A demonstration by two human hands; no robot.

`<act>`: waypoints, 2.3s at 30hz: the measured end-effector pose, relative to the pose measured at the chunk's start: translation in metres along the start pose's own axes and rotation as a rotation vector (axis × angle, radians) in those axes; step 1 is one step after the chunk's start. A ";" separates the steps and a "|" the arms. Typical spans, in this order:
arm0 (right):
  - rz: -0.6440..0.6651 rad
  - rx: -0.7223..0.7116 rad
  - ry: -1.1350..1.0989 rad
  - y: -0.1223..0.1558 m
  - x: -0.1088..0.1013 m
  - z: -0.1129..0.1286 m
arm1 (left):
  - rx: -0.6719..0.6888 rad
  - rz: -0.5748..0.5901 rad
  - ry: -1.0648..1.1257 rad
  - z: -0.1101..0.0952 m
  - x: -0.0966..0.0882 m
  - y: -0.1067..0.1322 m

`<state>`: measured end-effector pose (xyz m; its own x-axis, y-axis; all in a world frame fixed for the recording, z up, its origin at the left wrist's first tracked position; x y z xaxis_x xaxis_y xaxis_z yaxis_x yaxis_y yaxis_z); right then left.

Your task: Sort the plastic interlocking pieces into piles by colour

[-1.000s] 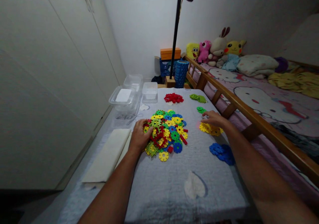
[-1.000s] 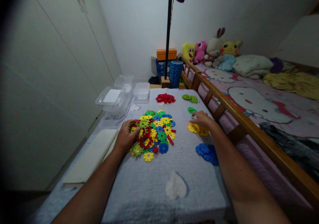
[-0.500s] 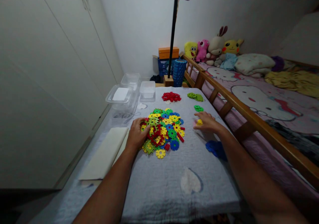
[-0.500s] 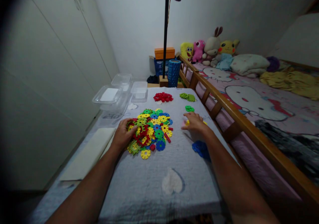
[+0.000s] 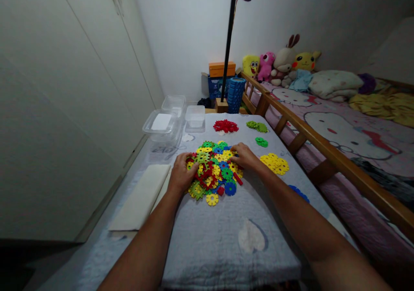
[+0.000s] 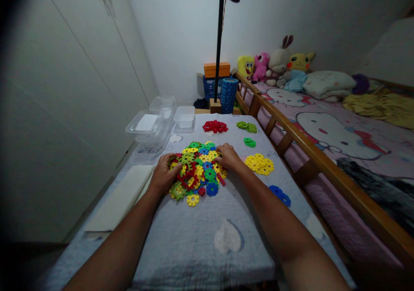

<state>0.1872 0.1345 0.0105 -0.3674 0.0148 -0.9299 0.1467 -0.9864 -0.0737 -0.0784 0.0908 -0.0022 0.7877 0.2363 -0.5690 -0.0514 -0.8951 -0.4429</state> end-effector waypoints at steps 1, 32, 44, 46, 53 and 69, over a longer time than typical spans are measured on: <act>-0.017 -0.003 -0.028 -0.001 -0.001 0.000 | 0.001 0.000 0.001 0.000 0.000 0.000; -0.116 0.153 0.072 0.049 -0.048 -0.061 | -0.014 0.011 -0.020 -0.001 -0.001 0.000; 0.041 0.014 0.118 0.060 0.001 -0.011 | 0.005 -0.010 -0.036 0.002 -0.002 0.000; 0.022 0.034 0.125 0.059 -0.006 -0.018 | 0.006 -0.013 -0.032 0.002 -0.002 0.001; -0.092 0.113 0.011 0.019 -0.049 -0.042 | -0.004 -0.013 -0.020 0.001 -0.002 0.002; -0.331 0.605 -0.398 -0.113 -0.007 -0.099 | -0.043 0.011 -0.003 0.002 0.000 0.001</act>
<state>0.2644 0.2626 -0.0108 -0.6216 0.3760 -0.6872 -0.5100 -0.8601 -0.0092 -0.0794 0.0912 -0.0041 0.7855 0.2273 -0.5757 -0.0335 -0.9131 -0.4063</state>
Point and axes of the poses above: each hand's wrist, its own y-axis away from the middle knuckle, its own x-axis out of the palm, z = x × y, the point moved 9 cm from there along -y, towards the middle knuckle, and after that the axes turned 6 degrees about x, right-handed, at the moved point
